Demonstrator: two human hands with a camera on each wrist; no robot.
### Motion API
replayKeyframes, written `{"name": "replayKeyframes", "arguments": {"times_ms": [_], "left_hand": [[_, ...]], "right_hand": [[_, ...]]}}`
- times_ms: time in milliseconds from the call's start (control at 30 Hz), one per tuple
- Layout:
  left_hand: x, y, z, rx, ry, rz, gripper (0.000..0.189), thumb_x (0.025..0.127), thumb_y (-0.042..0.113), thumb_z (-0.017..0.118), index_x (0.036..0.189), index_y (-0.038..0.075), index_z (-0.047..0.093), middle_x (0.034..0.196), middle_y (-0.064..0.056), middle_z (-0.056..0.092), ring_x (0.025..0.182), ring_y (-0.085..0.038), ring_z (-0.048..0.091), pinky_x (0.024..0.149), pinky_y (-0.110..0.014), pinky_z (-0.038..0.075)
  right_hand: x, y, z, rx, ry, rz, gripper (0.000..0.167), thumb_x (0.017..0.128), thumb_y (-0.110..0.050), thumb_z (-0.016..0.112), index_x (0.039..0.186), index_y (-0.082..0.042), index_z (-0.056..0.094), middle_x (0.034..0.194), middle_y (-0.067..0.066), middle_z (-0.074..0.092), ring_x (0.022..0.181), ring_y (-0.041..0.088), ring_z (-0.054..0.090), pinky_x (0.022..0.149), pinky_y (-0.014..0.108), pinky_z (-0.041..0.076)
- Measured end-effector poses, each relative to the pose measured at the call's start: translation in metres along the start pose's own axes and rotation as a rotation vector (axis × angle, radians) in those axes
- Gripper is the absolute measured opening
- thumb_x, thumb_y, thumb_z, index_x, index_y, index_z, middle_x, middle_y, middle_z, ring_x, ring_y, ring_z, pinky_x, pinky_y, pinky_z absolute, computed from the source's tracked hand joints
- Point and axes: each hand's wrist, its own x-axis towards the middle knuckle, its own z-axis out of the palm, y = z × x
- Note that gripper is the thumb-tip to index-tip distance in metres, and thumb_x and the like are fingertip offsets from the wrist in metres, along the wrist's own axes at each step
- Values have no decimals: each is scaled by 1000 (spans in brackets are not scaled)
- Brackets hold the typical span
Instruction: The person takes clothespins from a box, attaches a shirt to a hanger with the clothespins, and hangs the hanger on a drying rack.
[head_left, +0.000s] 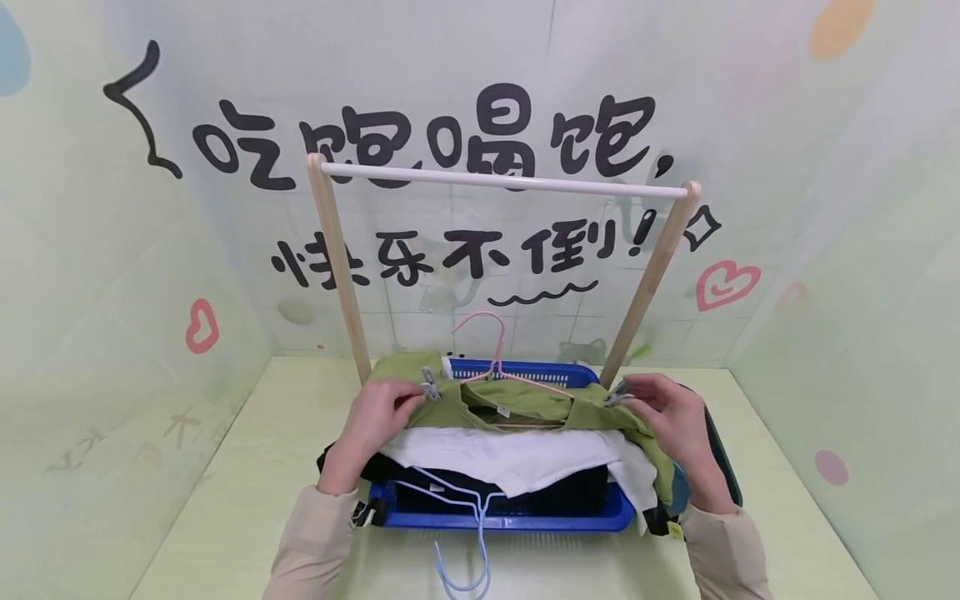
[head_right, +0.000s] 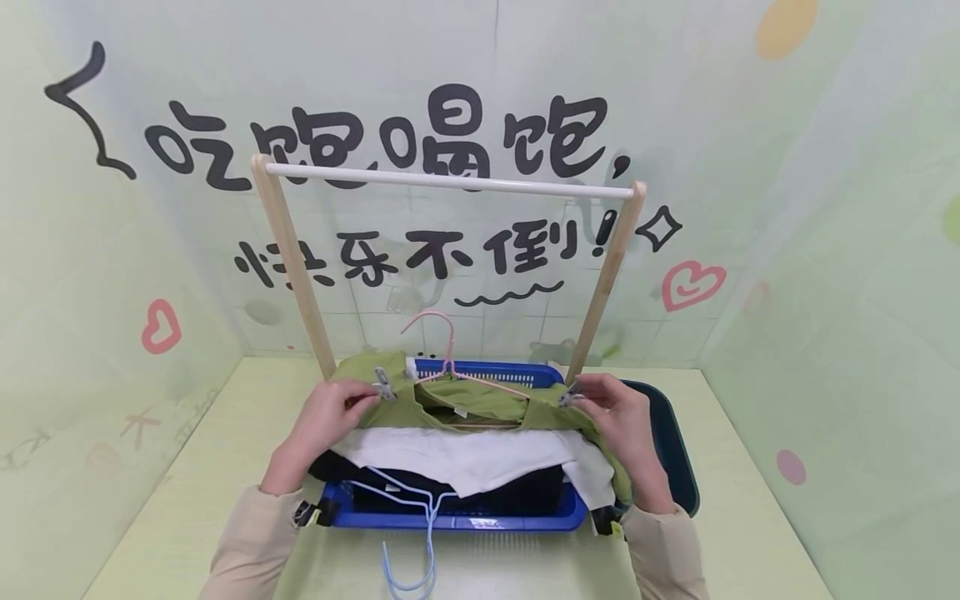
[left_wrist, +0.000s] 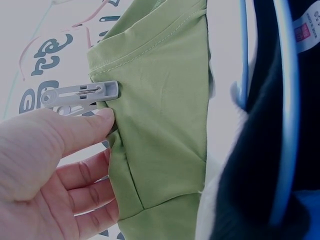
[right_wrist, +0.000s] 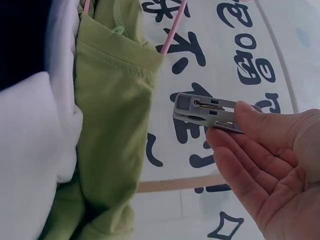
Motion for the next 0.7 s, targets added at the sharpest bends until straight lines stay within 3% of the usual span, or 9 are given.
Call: {"name": "replayKeyframes", "arguments": {"times_ms": [400, 700], "left_hand": [[-1, 2, 0, 8, -6, 0, 4, 79, 3, 73, 83, 2, 74, 80, -8, 70, 72, -21, 64, 63, -36, 52], [-2, 2, -1, 12, 0, 7, 4, 78, 2, 73, 82, 1, 73, 79, -9, 69, 72, -22, 64, 63, -36, 52]], "right_hand": [[8, 7, 16, -52, -101, 74, 21, 71, 8, 75, 91, 2, 70, 82, 13, 71, 72, 26, 68, 62, 14, 50], [8, 10, 20, -70, -143, 100, 19, 72, 7, 75, 89, -1, 71, 80, 10, 70, 73, 27, 68, 60, 22, 52]]}}
